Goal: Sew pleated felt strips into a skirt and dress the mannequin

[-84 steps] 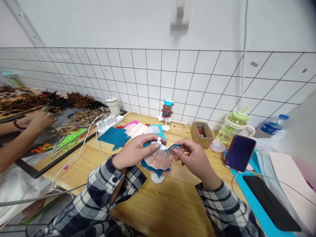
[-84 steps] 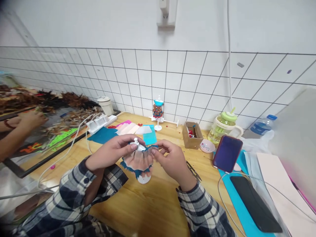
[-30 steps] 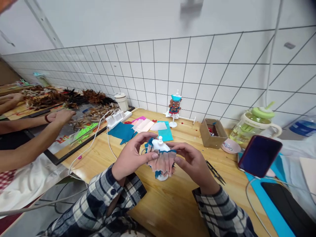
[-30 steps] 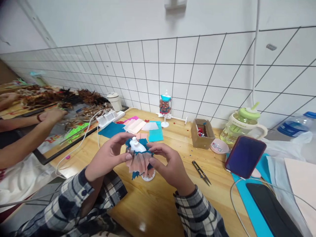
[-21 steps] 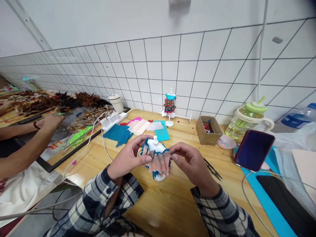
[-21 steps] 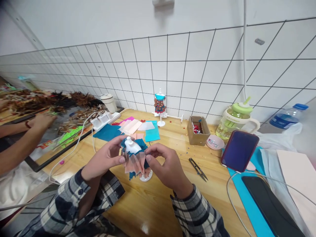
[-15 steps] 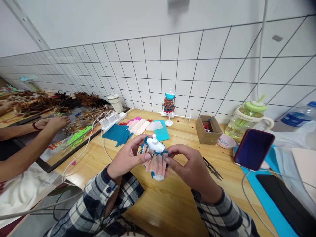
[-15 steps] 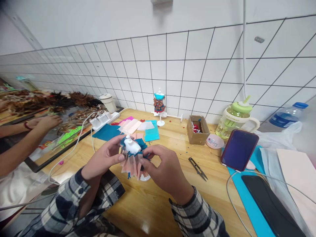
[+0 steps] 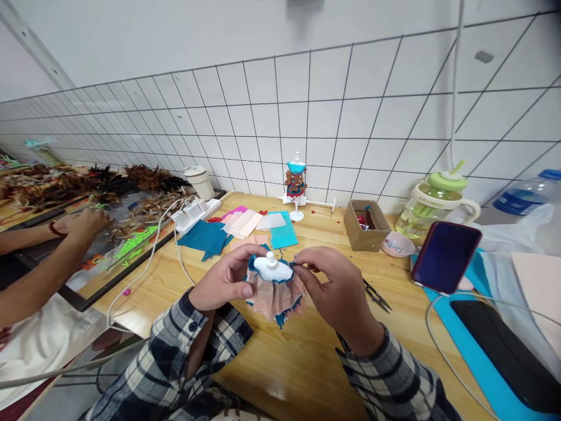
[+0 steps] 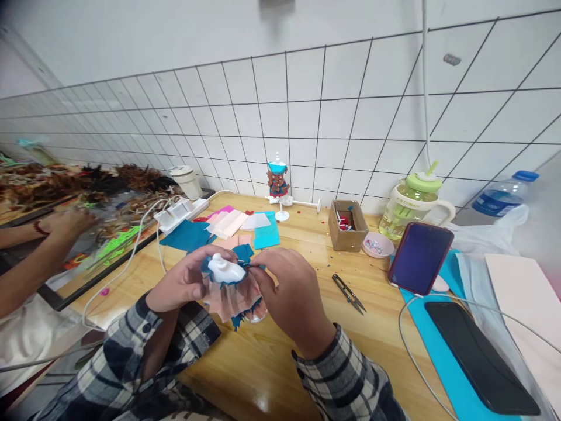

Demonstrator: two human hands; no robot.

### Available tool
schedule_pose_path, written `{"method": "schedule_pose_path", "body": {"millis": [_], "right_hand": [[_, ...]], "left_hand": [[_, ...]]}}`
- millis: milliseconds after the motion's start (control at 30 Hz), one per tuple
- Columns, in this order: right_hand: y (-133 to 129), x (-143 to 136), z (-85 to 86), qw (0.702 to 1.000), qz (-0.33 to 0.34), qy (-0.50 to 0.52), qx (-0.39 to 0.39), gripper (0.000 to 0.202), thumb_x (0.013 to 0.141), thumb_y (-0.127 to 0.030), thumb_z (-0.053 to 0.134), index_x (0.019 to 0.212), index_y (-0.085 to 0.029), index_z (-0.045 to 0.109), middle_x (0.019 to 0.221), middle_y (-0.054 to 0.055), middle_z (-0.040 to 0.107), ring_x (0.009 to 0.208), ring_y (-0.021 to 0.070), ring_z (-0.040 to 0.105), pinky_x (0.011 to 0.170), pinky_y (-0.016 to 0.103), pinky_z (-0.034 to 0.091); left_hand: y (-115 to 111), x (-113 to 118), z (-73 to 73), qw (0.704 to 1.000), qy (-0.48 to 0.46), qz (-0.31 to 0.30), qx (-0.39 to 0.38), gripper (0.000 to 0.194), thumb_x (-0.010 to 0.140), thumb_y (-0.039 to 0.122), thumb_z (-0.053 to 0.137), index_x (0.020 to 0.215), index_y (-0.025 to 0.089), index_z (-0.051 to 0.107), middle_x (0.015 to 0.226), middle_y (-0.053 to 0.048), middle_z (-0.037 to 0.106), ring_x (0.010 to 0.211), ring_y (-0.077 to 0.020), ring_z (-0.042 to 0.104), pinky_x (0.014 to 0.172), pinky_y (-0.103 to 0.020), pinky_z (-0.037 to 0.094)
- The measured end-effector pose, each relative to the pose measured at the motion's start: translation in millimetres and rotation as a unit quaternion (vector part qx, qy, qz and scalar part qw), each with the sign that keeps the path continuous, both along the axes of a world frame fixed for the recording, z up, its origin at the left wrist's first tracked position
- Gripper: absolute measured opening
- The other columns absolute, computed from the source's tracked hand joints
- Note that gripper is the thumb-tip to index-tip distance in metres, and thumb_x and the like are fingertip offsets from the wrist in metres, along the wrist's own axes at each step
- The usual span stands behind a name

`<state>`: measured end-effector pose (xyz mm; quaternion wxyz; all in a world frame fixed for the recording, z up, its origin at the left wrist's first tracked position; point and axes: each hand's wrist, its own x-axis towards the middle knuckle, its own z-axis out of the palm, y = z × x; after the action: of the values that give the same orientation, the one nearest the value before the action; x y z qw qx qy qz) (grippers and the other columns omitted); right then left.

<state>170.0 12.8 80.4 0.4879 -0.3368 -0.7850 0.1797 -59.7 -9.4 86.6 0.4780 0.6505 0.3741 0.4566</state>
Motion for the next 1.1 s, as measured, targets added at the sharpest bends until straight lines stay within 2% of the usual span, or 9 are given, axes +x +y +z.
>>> {"method": "schedule_pose_path", "body": {"millis": [233,433,567,667,800,867,967,1033,1100], "right_hand": [[-4.8,-2.7,2.3,0.985,0.13,0.06,-0.097,0.01,0.089,-0.019,0.056,0.09,-0.023,0.065,0.081,0.0,0.071,0.073,0.013,0.067,0.068,0.024,0.051],[-15.4,-9.5,3.9,0.991,0.118,0.048,-0.051,0.01,0.089,-0.02,0.057,0.091,-0.023,0.066,0.082,0.0,0.072,0.074,0.0144,0.066,0.068,0.026,0.049],[-19.8,-13.0,4.6,0.992,0.115,0.04,-0.037,0.009,0.089,-0.022,0.058,0.09,-0.023,0.066,0.081,0.001,0.072,0.074,0.0148,0.065,0.068,0.026,0.048],[-20.3,-14.1,5.0,0.993,0.112,0.036,-0.017,0.011,0.09,-0.02,0.056,0.091,-0.023,0.066,0.085,0.002,0.072,0.079,0.0161,0.065,0.072,0.028,0.048],[-20.8,-14.7,3.7,0.995,0.095,0.018,-0.014,0.011,0.092,-0.023,0.055,0.09,-0.023,0.066,0.087,0.002,0.073,0.08,0.0166,0.066,0.071,0.028,0.048],[-22.0,-14.7,2.6,0.996,0.083,0.01,-0.019,0.012,0.093,-0.025,0.054,0.091,-0.024,0.066,0.086,0.002,0.073,0.078,0.0161,0.066,0.07,0.027,0.048],[-24.3,-14.0,1.4,0.998,0.067,0.01,-0.009,0.014,0.094,-0.026,0.052,0.095,-0.024,0.066,0.087,0.002,0.073,0.078,0.0157,0.066,0.07,0.027,0.047],[-25.2,-13.3,1.0,0.998,0.054,0.007,0.01,0.015,0.095,-0.026,0.051,0.096,-0.024,0.065,0.086,0.002,0.073,0.077,0.0159,0.066,0.069,0.028,0.047],[-25.6,-12.5,1.1,0.998,0.047,-0.002,0.031,0.015,0.095,-0.025,0.05,0.098,-0.024,0.064,0.084,0.003,0.073,0.076,0.0162,0.065,0.069,0.028,0.046]], "left_hand": [[2.2,-0.7,-6.8,0.998,-0.041,-0.031,-0.02,0.046,0.074,0.043,0.074,0.112,0.018,0.065,0.101,-0.012,0.068,0.096,-0.026,0.064,0.083,-0.035,0.052],[3.2,7.5,-2.8,0.989,-0.128,-0.051,-0.054,0.048,0.07,0.041,0.074,0.109,0.018,0.059,0.09,-0.011,0.068,0.093,-0.0267,0.064,0.081,-0.038,0.05],[7.4,12.8,4.8,0.993,-0.106,-0.043,-0.042,0.042,0.069,0.045,0.072,0.097,0.017,0.062,0.096,-0.012,0.066,0.104,-0.0308,0.058,0.086,-0.041,0.047],[8.9,15.9,8.7,0.998,-0.065,0.025,-0.002,0.052,0.066,0.045,0.072,0.109,0.016,0.065,0.11,-0.012,0.06,0.105,-0.0294,0.055,0.085,-0.036,0.046],[1.3,15.9,6.4,0.987,-0.103,0.115,0.036,0.065,0.073,0.049,0.067,0.13,0.022,0.052,0.109,-0.008,0.057,0.097,-0.0231,0.055,0.077,-0.03,0.047],[-6.7,14.7,4.3,0.99,-0.082,0.107,0.039,0.071,0.072,0.06,0.067,0.131,0.024,0.051,0.112,-0.009,0.057,0.094,-0.0218,0.056,0.075,-0.029,0.048],[-18.6,16.1,4.8,0.996,-0.02,0.081,0.04,0.099,0.055,0.071,0.076,0.137,0.026,0.045,0.116,-0.01,0.057,0.101,-0.0262,0.057,0.084,-0.033,0.049],[-23.8,20.0,7.7,0.996,0.01,0.08,0.04,0.103,0.049,0.064,0.083,0.137,0.026,0.046,0.118,-0.01,0.057,0.11,-0.0306,0.055,0.093,-0.037,0.047],[-26.1,24.6,11.3,0.996,0.03,0.083,0.032,0.092,0.052,0.052,0.087,0.133,0.026,0.051,0.118,-0.01,0.058,0.114,-0.0321,0.053,0.096,-0.04,0.046]]}}
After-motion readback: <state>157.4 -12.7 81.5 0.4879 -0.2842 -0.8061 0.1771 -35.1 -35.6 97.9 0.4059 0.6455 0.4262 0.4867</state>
